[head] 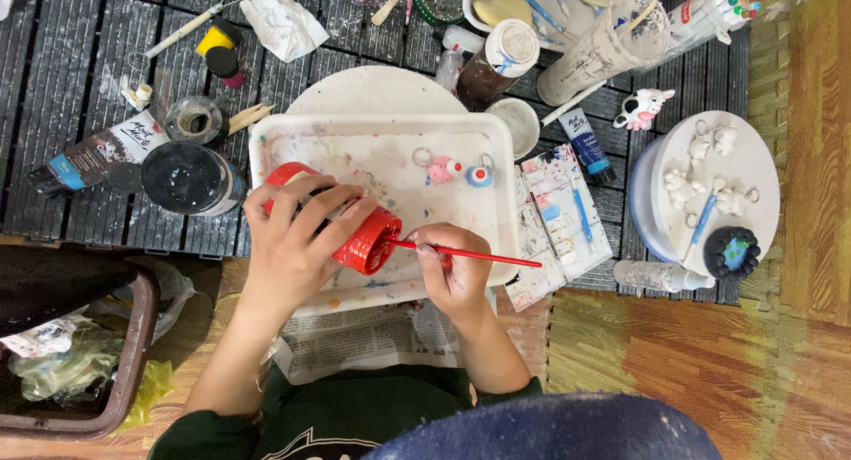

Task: The person pours red paint into a tray, then uses a red-handled brush to paint the eyes of a small blue figurine. They wipe the brush on a paper towel, close the paint container, and continue painting the figurine with a blue-handled brush.

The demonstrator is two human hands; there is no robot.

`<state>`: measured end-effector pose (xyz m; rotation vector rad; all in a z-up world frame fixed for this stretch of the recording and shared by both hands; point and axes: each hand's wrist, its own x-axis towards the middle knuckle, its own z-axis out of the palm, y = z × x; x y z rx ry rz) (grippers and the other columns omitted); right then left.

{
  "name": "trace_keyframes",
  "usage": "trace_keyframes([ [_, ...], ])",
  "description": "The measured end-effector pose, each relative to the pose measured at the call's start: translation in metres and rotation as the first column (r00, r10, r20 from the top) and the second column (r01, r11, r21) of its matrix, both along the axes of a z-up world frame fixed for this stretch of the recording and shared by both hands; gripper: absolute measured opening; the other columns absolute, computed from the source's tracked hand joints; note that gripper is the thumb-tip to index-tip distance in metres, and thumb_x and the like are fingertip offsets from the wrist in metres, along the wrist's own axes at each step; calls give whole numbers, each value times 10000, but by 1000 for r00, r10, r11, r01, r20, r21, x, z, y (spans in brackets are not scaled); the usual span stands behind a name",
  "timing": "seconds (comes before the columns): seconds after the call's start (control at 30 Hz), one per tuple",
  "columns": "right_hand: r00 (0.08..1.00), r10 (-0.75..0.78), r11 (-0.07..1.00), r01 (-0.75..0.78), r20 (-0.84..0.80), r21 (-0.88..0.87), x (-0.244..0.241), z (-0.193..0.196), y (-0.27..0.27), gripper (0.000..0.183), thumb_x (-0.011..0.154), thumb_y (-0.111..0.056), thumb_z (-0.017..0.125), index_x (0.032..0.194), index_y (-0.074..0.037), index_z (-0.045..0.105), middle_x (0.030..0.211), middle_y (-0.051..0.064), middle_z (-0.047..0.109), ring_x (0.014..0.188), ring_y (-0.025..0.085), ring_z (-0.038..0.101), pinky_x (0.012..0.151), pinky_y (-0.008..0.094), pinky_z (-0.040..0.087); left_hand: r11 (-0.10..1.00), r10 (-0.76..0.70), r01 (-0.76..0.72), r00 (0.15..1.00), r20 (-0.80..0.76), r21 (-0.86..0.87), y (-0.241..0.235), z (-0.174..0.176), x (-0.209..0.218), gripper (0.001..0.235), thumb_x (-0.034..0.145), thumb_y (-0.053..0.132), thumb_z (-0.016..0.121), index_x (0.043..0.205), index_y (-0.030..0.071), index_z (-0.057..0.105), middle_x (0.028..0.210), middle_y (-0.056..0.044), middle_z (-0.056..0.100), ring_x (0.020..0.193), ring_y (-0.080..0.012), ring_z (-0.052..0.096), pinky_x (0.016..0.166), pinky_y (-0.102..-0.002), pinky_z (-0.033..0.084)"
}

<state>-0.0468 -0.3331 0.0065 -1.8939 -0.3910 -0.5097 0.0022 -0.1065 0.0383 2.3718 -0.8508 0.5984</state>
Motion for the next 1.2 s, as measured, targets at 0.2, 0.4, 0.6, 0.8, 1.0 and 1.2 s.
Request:
trace_keyframes([
  [0.2,998,43,988,-38,-35,147,-5,-6,-1,54,1060,-40,575,1097,-10,550,994,144,704,675,104,579,599,237,488,1000,14,-14,1000,5,22,0,0,0,630,667,145,838,1275,218,692,1270,37,651,1229,-234,586,1018,-471,340],
  [0.4,993,-25,863,78,-112,498,-4,-9,-7,129,1120,-148,509,1084,-24,515,949,122,651,682,118,582,613,260,509,999,29,-29,1000,-12,39,-1,-1,1,638,661,165,847,1276,225,686,1282,37,651,1224,-236,580,1023,-482,341],
  [0.6,948,18,599,244,-318,762,1,-5,-23,200,1130,-241,478,1026,-70,486,820,92,591,640,130,551,483,253,449,999,30,-30,999,-21,31,0,-2,2,651,669,186,860,1294,217,678,1295,38,645,1231,-238,574,1042,-493,344],
  [0.8,942,-17,544,289,-334,788,-2,-8,-41,214,1113,-269,502,1005,-84,489,839,75,572,632,128,525,491,248,432,1000,15,-15,1000,-28,4,0,-3,3,633,690,267,871,1289,203,676,1291,23,647,1218,-242,572,1026,-495,334],
  [1.0,934,-280,653,355,-223,669,12,-10,-99,130,1066,-69,614,1032,-78,489,961,54,557,689,95,498,597,230,433,1000,20,-19,999,-49,20,0,-3,5,593,711,238,853,1276,207,675,1289,12,655,1234,-245,579,1034,-485,332],
  [1.2,918,-251,873,352,-308,338,16,-32,-104,77,1026,-18,577,1088,-36,535,963,94,659,740,132,647,642,245,503,999,47,-45,996,-70,30,-2,-11,5,567,727,219,865,1260,200,673,1294,14,657,1241,-246,572,1037,-491,312],
])
